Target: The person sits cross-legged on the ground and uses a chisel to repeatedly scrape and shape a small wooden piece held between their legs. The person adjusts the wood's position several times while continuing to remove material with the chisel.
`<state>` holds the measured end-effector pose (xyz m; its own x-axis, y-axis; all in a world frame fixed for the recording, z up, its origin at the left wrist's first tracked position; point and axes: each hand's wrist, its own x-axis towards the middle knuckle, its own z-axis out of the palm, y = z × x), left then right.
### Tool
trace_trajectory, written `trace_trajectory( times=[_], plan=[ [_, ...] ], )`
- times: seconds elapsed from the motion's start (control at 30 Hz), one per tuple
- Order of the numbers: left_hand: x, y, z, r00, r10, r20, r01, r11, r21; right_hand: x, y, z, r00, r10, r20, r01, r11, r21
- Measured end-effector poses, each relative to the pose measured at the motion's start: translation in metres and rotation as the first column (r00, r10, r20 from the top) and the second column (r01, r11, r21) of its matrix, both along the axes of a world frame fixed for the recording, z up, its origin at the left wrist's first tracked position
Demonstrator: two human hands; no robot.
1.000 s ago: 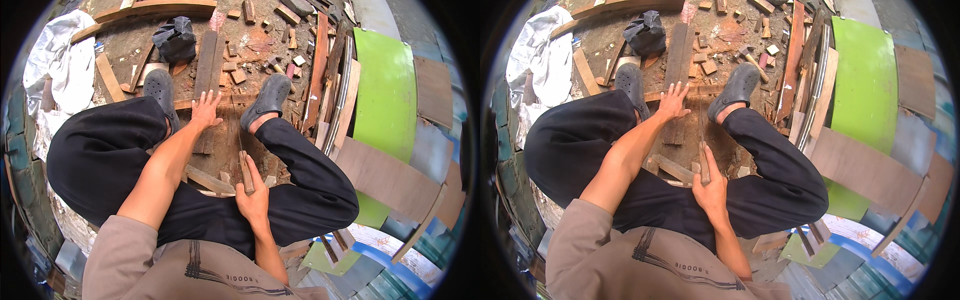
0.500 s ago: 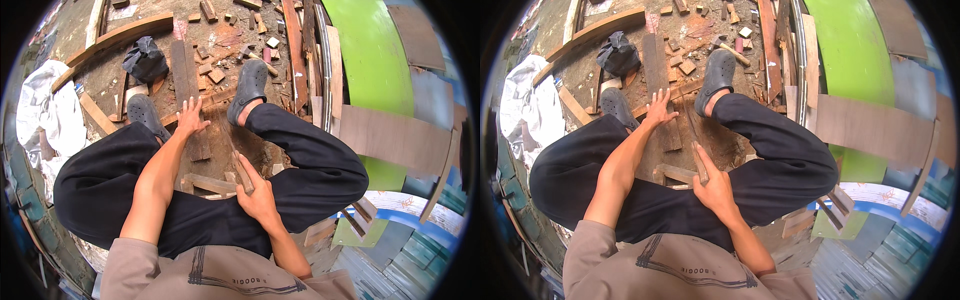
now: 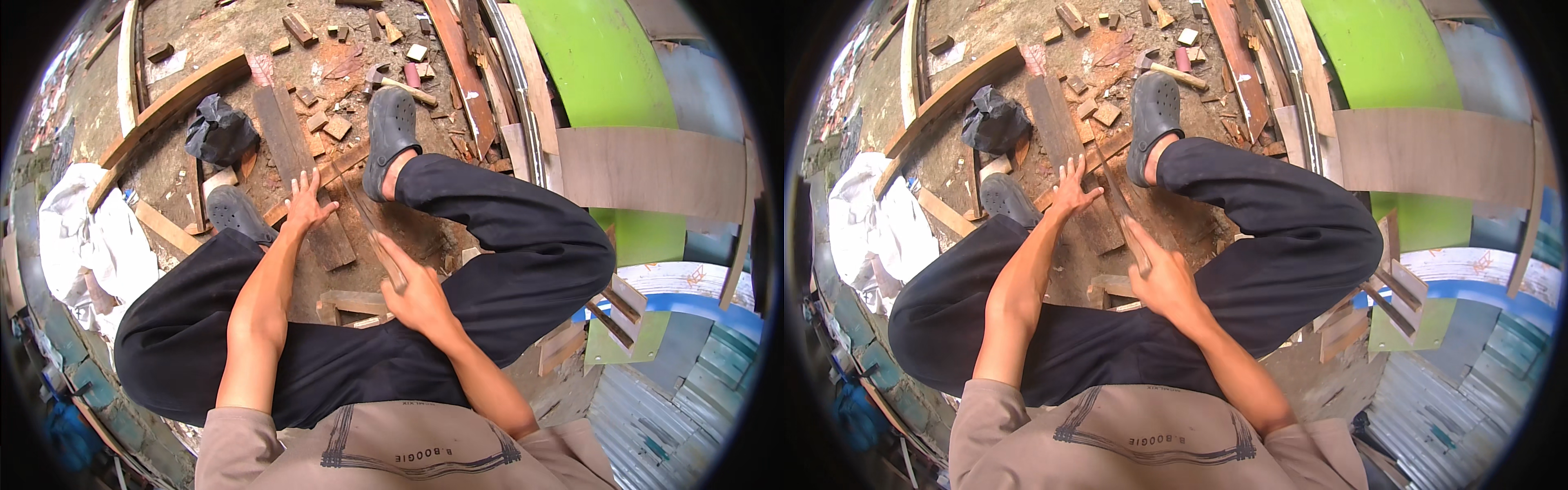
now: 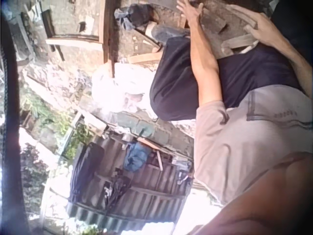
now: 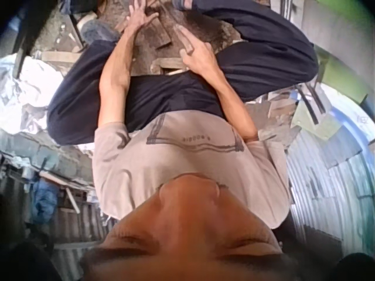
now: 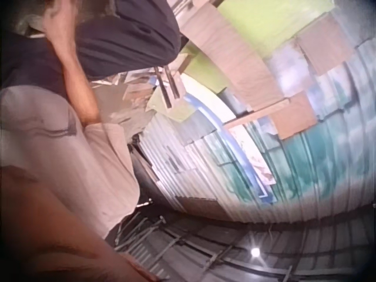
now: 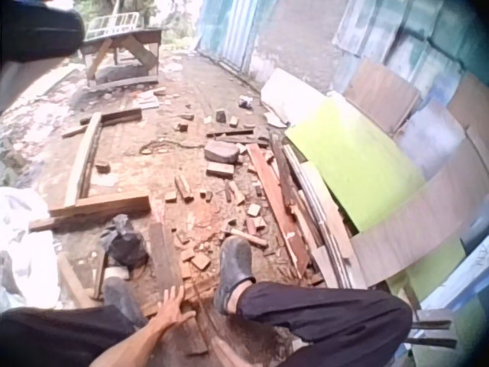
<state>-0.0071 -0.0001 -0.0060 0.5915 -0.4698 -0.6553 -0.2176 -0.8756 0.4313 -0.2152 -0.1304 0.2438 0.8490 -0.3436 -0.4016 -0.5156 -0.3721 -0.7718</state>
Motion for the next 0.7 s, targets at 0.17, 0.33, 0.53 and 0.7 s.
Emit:
trace_trajectory(
  times=[0.17,0.33,0.53,0.7],
  plan=[
    [-0.001,-0.008,0.006,0.999,-0.012,0.031,0.012,1.0,0.0,-0.002,-0.003,0.001,0.998,-0.052,0.02,0.052,0.999,0.011],
    [0.006,-0.003,-0.005,1.0,-0.014,0.012,0.015,0.998,-0.054,0.086,-0.013,-0.094,0.99,-0.054,-0.131,0.056,0.998,0.016],
    [0.0,-0.002,0.006,1.0,-0.007,-0.002,0.007,1.0,-0.005,0.001,-0.002,-0.01,0.999,-0.018,0.033,0.017,0.999,0.036],
    [0.002,-0.002,-0.005,0.999,-0.022,0.041,0.023,0.999,-0.028,0.003,-0.002,-0.027,0.997,-0.058,0.059,0.059,0.998,-0.008]
  ],
)
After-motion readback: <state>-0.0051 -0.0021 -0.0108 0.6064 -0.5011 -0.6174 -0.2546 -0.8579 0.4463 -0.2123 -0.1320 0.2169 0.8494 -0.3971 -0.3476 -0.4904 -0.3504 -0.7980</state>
